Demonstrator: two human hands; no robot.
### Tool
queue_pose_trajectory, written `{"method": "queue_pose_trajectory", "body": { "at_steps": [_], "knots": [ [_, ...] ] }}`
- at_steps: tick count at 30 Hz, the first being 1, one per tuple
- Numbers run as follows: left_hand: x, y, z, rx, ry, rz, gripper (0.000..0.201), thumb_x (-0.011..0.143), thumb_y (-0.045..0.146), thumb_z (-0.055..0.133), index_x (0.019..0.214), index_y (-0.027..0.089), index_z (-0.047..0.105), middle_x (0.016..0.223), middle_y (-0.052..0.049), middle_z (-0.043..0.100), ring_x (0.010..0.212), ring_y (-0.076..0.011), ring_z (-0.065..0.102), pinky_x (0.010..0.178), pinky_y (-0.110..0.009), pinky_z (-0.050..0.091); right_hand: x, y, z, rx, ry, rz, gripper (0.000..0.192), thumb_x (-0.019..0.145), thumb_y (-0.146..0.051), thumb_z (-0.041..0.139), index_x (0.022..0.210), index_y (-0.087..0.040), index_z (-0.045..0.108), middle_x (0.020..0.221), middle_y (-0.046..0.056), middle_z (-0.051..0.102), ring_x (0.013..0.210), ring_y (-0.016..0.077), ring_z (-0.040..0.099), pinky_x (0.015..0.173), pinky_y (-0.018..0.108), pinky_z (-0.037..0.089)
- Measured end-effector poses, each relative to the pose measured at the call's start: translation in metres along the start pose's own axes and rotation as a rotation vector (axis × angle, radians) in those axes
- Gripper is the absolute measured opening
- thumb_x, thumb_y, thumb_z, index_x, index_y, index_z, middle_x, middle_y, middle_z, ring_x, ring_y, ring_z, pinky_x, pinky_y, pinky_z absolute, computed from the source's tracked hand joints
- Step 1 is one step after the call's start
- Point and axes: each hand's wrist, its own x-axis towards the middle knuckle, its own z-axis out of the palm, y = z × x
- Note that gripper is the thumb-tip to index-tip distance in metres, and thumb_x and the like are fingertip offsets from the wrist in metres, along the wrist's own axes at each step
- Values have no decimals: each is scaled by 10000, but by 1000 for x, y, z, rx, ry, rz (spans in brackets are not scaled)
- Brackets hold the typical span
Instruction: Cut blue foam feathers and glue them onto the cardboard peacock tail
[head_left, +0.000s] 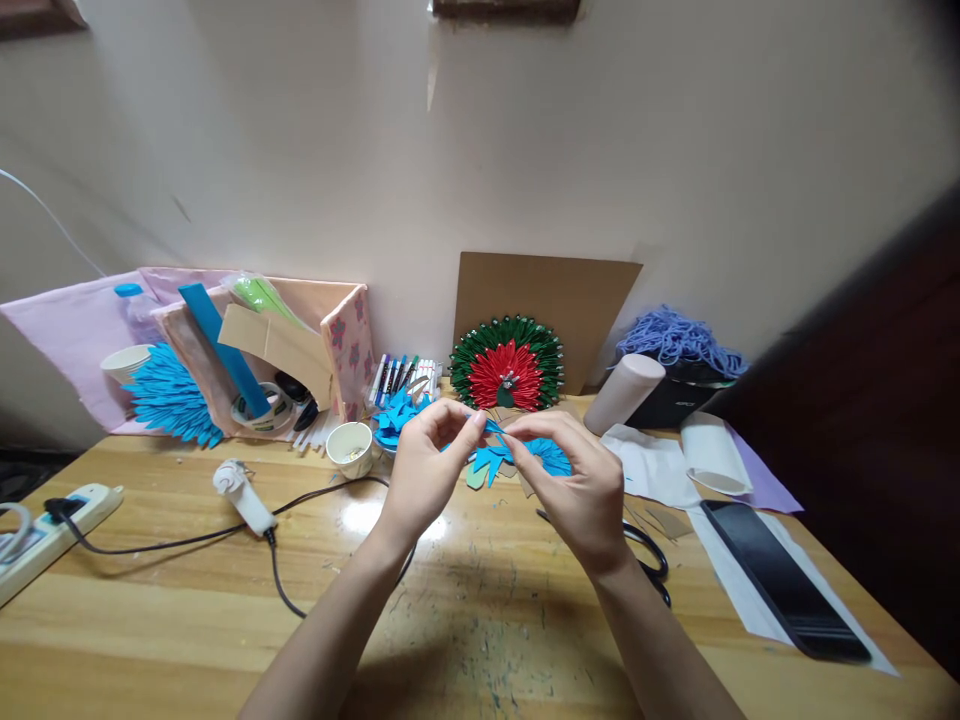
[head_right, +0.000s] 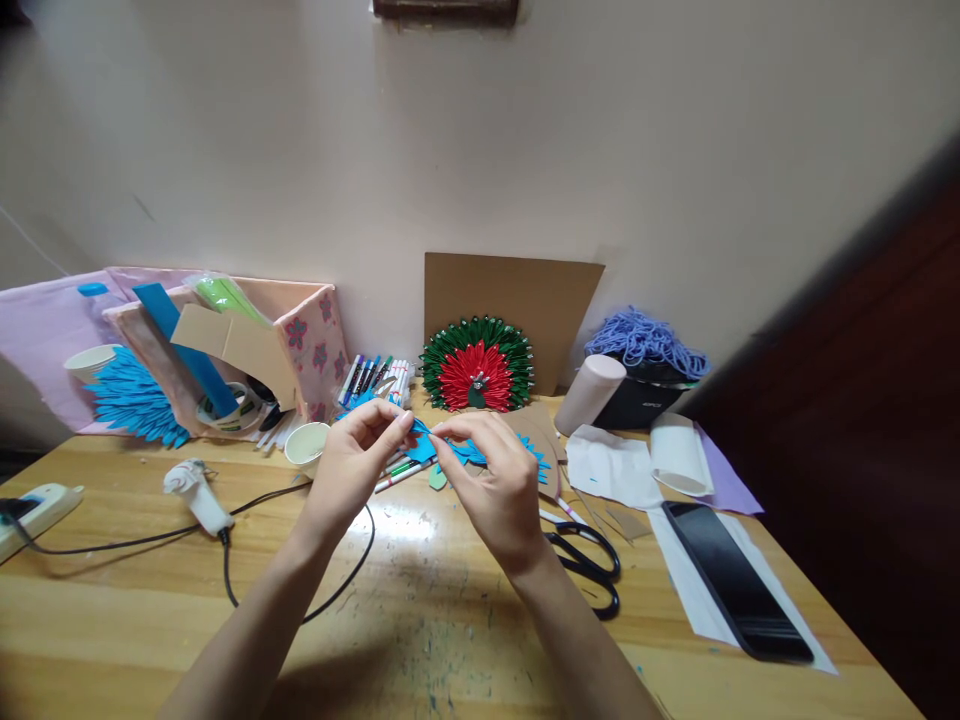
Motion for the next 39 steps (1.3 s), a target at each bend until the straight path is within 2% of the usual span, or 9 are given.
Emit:
{"method": "queue_pose_trajectory", "body": {
  "at_steps": [9, 23, 29, 39],
  "knots": [
    [-1, 2, 2, -20, 3, -13, 199, 744, 335, 617, 692, 155, 549, 631, 20, 582, 612, -94, 555, 607, -203, 431, -2, 2, 2, -59, -5, -97, 96, 792, -129, 554, 837, -209, 585, 793, 35, 631, 783, 185, 583, 716, 333, 467],
    [1, -4, 1, -56, 64, -3, 220, 730, 358, 625, 696, 155, 548, 610, 22, 574, 580, -86, 541, 527, -177, 415, -2, 4, 3, -9, 62, -104, 134, 746, -109, 635, 849, -194, 644, 792, 26, 651, 766, 163, 597, 705, 313, 485],
    [1, -2, 3, -76, 44, 21, 183, 737, 310, 629, 690, 153, 547, 616, 29, 561, 585, -76, 538, 581, -180, 431, -2, 4, 3, -20, 68, -108, 114, 752, -100, 617, 822, -188, 635, 780, 28, 646, 756, 161, 595, 701, 308, 480],
    [-3, -1, 4, -49, 25, 18, 177, 756, 309, 614, 701, 154, 548, 629, 25, 580, 596, -77, 555, 569, -174, 428, -2, 5, 4, -63, 64, -162, 88, 766, -93, 586, 807, -170, 575, 758, 33, 611, 751, 160, 568, 696, 310, 461]
  ]
}}
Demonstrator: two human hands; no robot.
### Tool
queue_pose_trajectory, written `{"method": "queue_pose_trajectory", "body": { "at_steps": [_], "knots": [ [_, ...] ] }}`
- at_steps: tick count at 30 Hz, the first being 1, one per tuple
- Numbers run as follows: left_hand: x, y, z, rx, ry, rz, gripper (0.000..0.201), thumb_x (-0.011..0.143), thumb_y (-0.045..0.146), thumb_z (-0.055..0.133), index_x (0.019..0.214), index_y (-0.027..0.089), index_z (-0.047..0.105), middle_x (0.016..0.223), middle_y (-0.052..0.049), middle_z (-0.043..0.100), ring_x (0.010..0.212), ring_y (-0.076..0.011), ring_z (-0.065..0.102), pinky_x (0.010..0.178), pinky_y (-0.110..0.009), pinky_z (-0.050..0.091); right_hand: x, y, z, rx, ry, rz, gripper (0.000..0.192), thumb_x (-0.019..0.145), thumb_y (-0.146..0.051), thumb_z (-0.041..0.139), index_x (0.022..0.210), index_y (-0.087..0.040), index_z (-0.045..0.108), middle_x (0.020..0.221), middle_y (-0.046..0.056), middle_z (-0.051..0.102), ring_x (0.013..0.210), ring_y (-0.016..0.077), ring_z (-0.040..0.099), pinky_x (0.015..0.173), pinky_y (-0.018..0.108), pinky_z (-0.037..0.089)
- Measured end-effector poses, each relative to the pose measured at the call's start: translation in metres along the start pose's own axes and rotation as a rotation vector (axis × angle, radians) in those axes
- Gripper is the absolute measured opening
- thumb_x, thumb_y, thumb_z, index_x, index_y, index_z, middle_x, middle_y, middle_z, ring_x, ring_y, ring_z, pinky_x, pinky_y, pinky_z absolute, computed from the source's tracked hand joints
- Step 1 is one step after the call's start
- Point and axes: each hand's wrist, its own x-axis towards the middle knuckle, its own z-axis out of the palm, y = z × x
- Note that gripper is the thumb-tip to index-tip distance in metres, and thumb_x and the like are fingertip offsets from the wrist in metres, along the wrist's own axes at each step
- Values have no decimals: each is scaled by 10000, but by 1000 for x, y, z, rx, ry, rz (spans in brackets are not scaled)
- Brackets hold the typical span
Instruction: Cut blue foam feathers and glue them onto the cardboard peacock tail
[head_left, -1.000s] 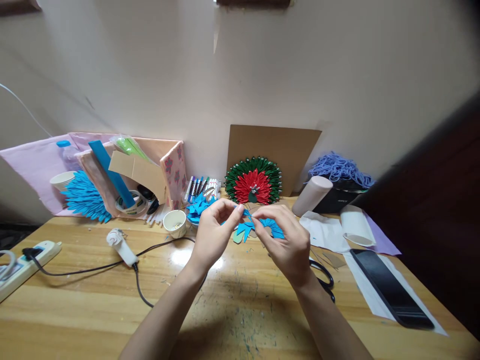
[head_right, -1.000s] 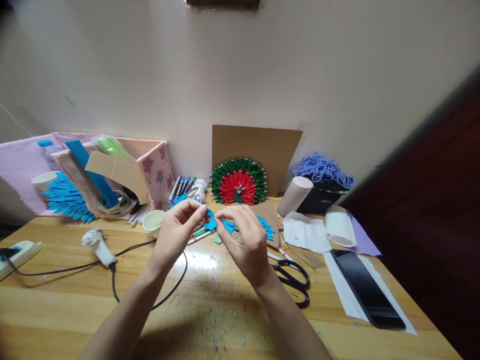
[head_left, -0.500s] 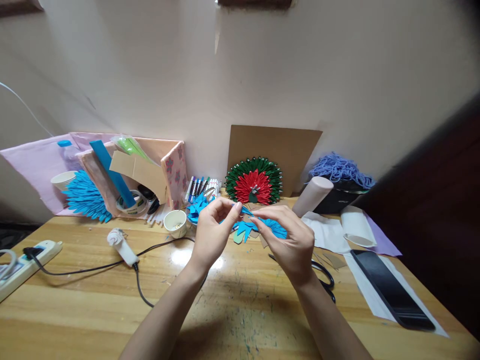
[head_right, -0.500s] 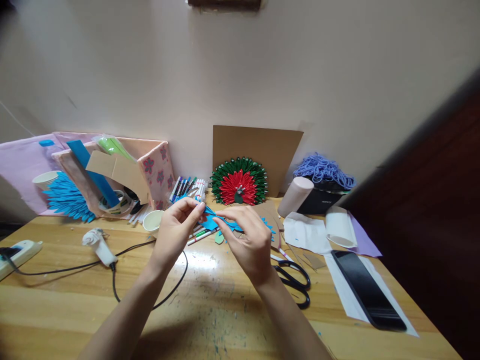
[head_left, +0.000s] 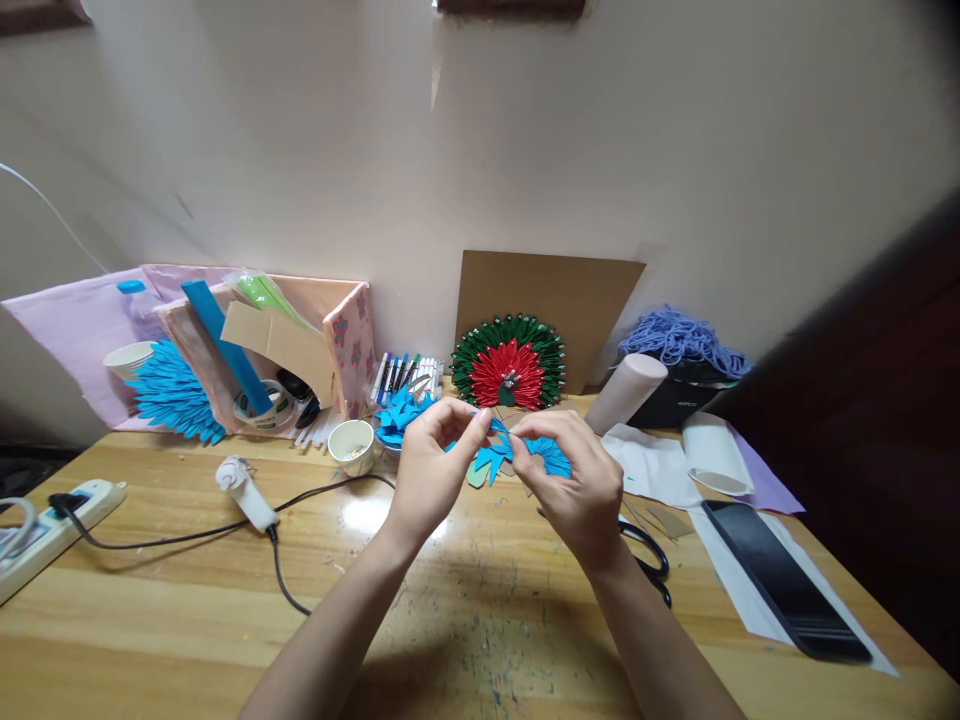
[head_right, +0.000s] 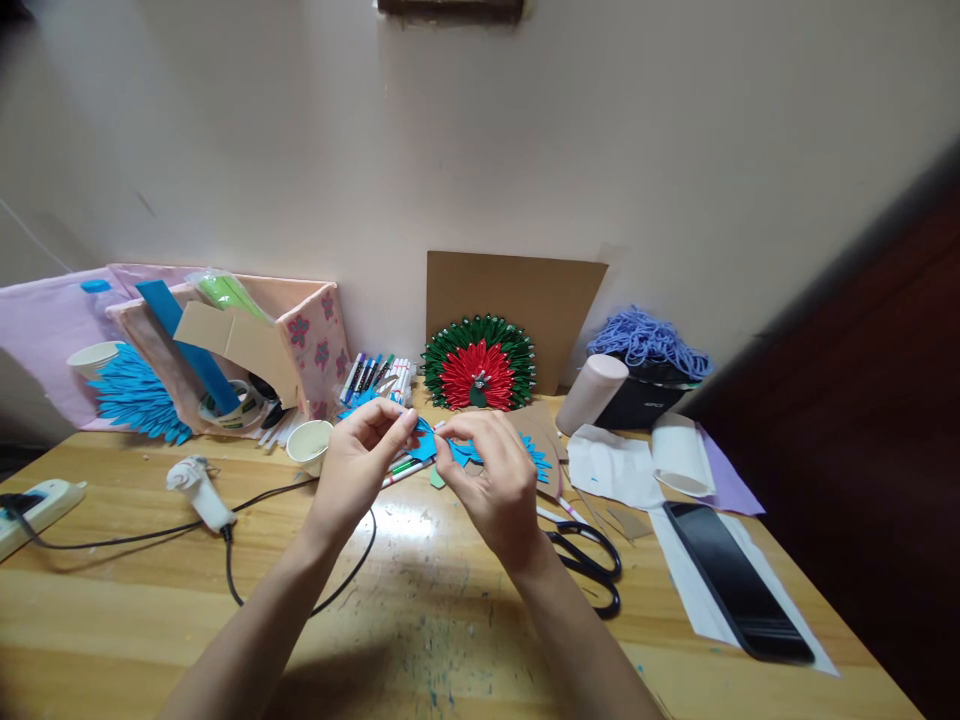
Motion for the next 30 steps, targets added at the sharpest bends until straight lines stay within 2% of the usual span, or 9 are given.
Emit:
{"method": "queue_pose_trajectory", "body": {
  "at_steps": [11, 19, 23, 30],
  "knots": [
    [2, -1, -4, -12, 27, -6, 189, 755, 328, 611, 699, 157, 553, 622, 29, 579, 583, -66, 533, 564, -169, 418, 0, 2, 0, -2, -2, -25, 107, 765, -106, 605, 843, -178, 624, 776, 38, 648, 752, 165, 593, 691, 308, 478],
    [5, -2, -5, 8, 50, 26, 201, 754, 338, 604, 690, 154, 555, 613, 23, 570, 580, -81, 536, 577, -194, 430, 1, 3, 0, -16, 5, 13, 69, 782, -141, 593, 821, -181, 633, 767, 38, 661, 744, 168, 607, 693, 309, 485],
    [6, 0, -9, 45, 106, 56, 209, 757, 345, 599, 690, 152, 555, 617, 21, 566, 590, -84, 542, 580, -190, 429, 2, 6, -2, -38, 21, 17, 67, 784, -137, 588, 815, -186, 621, 769, 31, 654, 738, 162, 600, 690, 308, 480],
    [9, 2, -15, 59, 135, 41, 215, 746, 356, 607, 688, 153, 567, 613, 29, 569, 584, -78, 545, 574, -179, 423, 2, 7, -2, -11, 11, 55, 116, 787, -157, 592, 876, -205, 648, 834, 38, 673, 787, 176, 611, 727, 334, 491]
  ]
}}
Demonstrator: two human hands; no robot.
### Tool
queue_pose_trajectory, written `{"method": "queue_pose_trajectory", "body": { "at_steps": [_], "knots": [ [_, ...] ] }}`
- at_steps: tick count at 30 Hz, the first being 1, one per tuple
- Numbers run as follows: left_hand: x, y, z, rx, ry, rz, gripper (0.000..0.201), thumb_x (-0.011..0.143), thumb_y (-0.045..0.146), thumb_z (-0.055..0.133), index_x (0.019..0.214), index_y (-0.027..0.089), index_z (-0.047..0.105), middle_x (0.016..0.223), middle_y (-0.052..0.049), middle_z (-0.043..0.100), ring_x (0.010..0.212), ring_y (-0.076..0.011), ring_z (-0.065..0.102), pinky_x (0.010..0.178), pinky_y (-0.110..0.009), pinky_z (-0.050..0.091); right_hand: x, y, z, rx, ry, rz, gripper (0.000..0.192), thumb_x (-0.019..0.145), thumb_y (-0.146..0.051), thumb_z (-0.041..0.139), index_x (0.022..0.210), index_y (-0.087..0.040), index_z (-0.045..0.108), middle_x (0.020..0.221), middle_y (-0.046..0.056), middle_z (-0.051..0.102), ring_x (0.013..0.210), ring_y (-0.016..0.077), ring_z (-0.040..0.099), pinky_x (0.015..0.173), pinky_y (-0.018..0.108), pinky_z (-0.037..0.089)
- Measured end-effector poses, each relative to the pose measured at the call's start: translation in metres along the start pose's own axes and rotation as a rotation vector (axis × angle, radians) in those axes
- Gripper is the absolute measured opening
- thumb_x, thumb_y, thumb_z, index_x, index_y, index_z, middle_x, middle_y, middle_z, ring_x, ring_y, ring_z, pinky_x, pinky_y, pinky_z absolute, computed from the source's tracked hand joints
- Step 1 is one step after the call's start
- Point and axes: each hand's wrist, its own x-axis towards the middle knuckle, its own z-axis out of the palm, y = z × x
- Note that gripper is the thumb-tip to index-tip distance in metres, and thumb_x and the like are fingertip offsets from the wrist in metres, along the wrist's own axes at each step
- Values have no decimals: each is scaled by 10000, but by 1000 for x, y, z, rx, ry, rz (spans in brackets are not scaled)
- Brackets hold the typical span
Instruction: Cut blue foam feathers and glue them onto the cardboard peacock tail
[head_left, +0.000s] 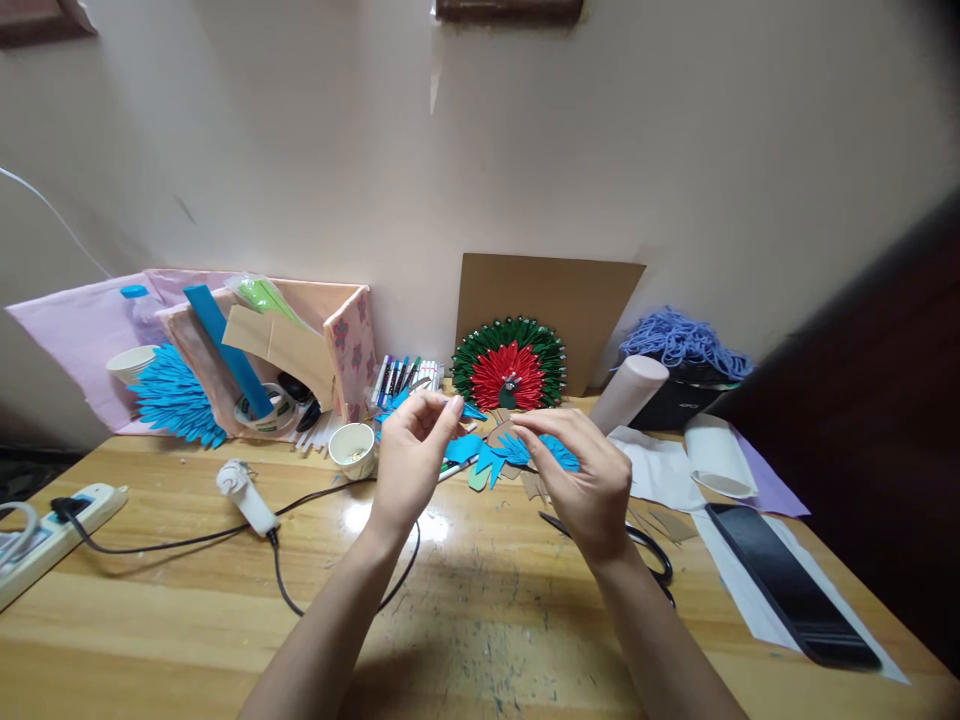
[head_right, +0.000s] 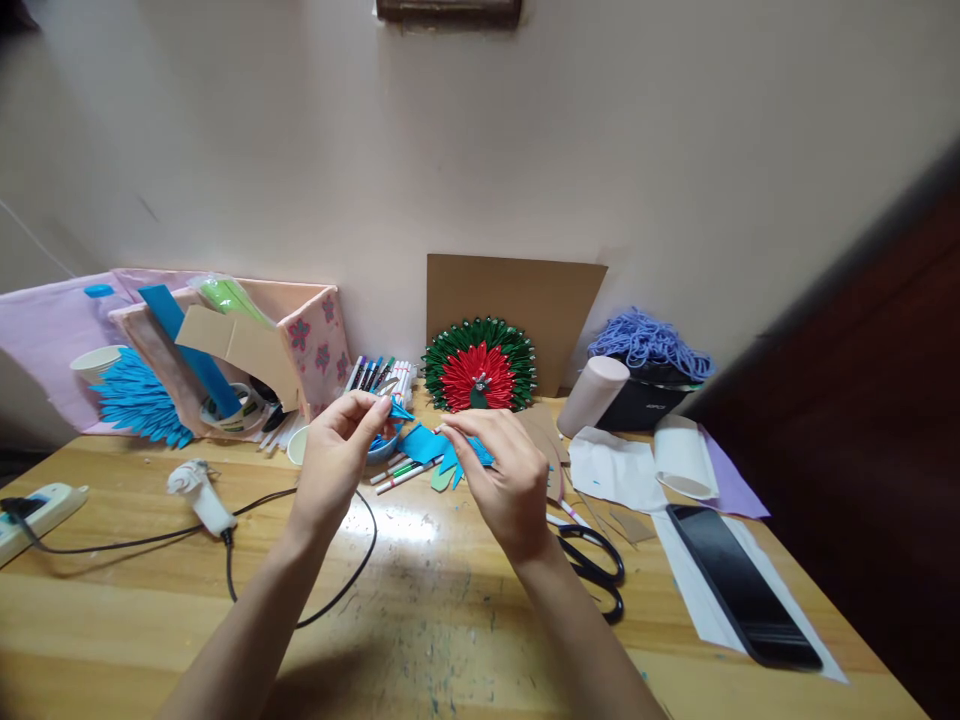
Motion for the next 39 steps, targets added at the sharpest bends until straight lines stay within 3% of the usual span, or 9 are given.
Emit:
{"method": "queue_pose_trajectory", "body": {
  "at_steps": [6, 10, 14, 19, 24, 28, 34, 39],
  "knots": [
    [-4, -5, 6, -31, -85, -41, 210, 724, 357, 632, 706, 150, 598, 641, 14, 596, 600, -86, 558, 583, -188, 450, -3, -1, 4, 33, -41, 4, 118, 775, -173, 617, 884, -205, 652, 833, 41, 669, 791, 178, 607, 717, 329, 489],
    [-13, -5, -8, 7, -29, -62, 213, 705, 356, 651, 735, 145, 642, 676, -21, 643, 640, -117, 590, 592, -209, 479, -4, -1, 5, 60, -107, -25, 84, 788, -162, 601, 846, -200, 648, 794, 35, 663, 766, 169, 600, 700, 317, 483],
    [-36, -2, -50, 142, 82, -68, 194, 681, 333, 674, 711, 142, 687, 670, -38, 660, 653, -136, 598, 604, -218, 492, -7, -5, 10, 95, -217, -85, 84, 809, -159, 568, 850, -188, 635, 797, 42, 657, 771, 171, 595, 708, 318, 474],
    [-87, -12, -135, 261, 260, -190, 217, 627, 349, 713, 725, 156, 716, 637, -40, 669, 596, -136, 584, 576, -218, 494, -26, -15, 33, 145, -450, -89, 145, 855, -163, 481, 916, -184, 611, 848, 62, 642, 812, 182, 586, 718, 323, 464],
    [-134, -33, -225, 284, 544, -264, 350, 549, 405, 751, 778, 141, 719, 688, -66, 694, 619, -162, 609, 600, -249, 513, -74, -37, 89, 302, -714, 54, 175, 871, -219, 441, 884, -185, 611, 823, 51, 637, 746, 164, 592, 666, 289, 475],
    [-139, -43, -274, 290, 658, -237, 415, 531, 433, 753, 814, 133, 712, 776, -86, 706, 670, -181, 633, 663, -279, 523, -104, -60, 155, 376, -865, 211, 183, 858, -237, 437, 945, -176, 586, 857, 55, 633, 738, 160, 598, 665, 276, 477],
    [-114, -52, -304, 323, 620, -166, 443, 536, 443, 743, 832, 115, 706, 822, -108, 708, 752, -209, 650, 743, -301, 511, -104, -90, 254, 268, -829, 255, 351, 794, -296, 524, 1089, -105, 515, 1064, 148, 578, 991, 234, 544, 844, 328, 411],
    [-105, -65, -308, 369, 530, -162, 369, 591, 379, 718, 853, 119, 706, 889, -113, 704, 830, -225, 643, 786, -310, 495, -97, -104, 300, 156, -851, 278, 344, 756, -305, 553, 1042, -115, 549, 975, 137, 619, 939, 261, 550, 787, 331, 398]
  ]
}}
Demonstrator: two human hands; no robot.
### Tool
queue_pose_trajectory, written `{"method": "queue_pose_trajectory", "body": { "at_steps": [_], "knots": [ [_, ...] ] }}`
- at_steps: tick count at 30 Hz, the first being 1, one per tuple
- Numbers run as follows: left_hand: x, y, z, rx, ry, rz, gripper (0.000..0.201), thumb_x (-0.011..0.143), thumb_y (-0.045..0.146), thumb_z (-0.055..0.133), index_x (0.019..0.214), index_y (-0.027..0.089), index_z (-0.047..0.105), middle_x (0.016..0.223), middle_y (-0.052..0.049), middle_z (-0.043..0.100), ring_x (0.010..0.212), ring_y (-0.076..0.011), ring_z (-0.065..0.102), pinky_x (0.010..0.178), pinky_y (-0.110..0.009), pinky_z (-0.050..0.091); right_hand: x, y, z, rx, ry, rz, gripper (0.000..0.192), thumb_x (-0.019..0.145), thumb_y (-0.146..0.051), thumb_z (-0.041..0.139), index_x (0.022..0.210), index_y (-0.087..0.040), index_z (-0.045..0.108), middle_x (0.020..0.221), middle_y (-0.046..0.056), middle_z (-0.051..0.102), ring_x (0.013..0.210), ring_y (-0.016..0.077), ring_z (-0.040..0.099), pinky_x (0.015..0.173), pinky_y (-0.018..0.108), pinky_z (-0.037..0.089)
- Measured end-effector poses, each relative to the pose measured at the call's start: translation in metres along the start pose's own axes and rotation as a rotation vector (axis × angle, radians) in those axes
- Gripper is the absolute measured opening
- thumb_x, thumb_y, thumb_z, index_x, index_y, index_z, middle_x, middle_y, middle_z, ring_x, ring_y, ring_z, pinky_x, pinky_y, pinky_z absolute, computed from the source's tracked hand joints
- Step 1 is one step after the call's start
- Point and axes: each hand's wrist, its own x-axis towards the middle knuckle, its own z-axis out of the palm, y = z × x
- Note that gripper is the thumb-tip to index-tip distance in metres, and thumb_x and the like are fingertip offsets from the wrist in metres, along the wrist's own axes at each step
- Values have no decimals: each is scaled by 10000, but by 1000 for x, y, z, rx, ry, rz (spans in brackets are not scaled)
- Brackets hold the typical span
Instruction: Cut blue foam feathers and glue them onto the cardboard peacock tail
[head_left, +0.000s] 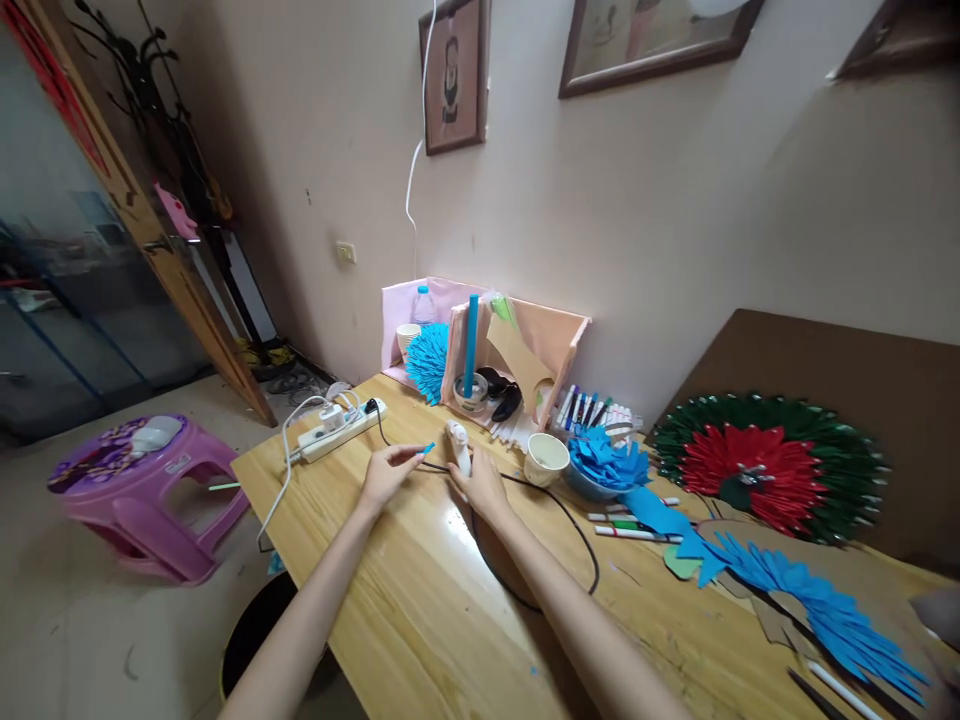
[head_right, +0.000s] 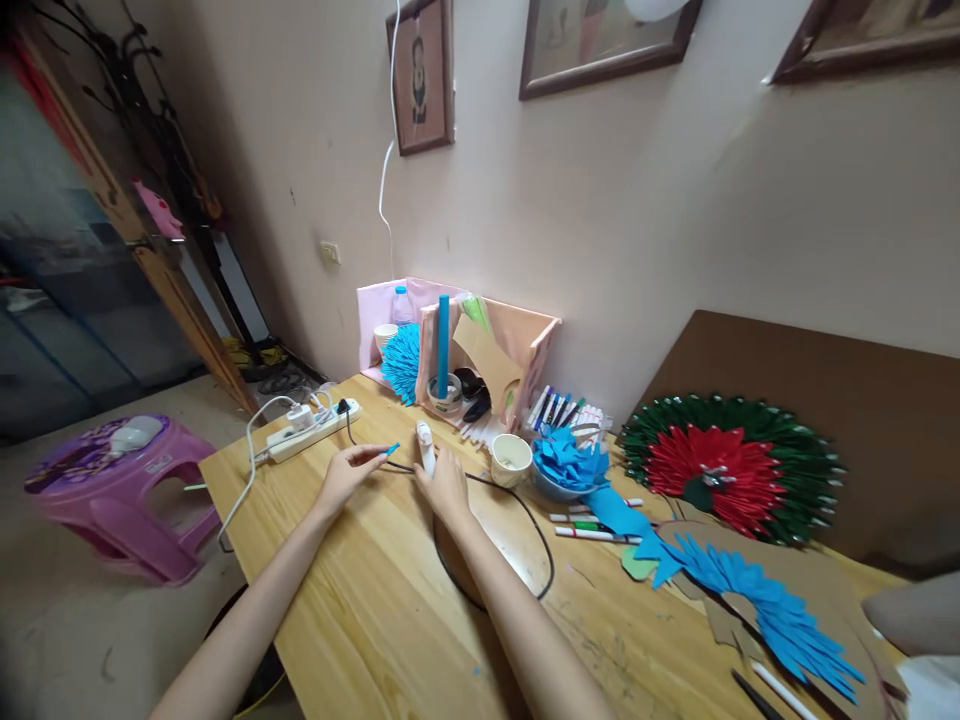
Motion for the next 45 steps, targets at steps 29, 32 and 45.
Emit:
{"method": "queue_pose_trajectory", "body": {
  "at_steps": [29, 32, 45],
  "knots": [
    [0, -33, -10, 124, 239, 63, 300, 696, 399, 612, 811, 131, 683, 822, -77, 685, 750, -181, 634, 664, -261, 503, -61, 24, -7, 564, -42, 36, 378, 817, -435, 464, 955, -114, 607, 762, 63, 645, 677, 186, 595, 637, 281, 461],
    [2, -35, -11, 145, 259, 83, 288, 683, 414, 618, 765, 146, 684, 812, -65, 672, 752, -175, 627, 652, -253, 501, -63, 24, -8, 588, -76, 8, 369, 811, -431, 479, 958, -116, 604, 760, 62, 644, 680, 180, 590, 631, 269, 457],
    [-2, -38, -4, 201, 155, 46, 239, 690, 362, 626, 758, 140, 683, 751, -61, 698, 692, -173, 642, 658, -260, 500, -70, 19, -13, 416, -166, -116, 283, 829, -384, 447, 852, -146, 597, 771, 42, 625, 688, 172, 566, 660, 267, 441]
  ]
}}
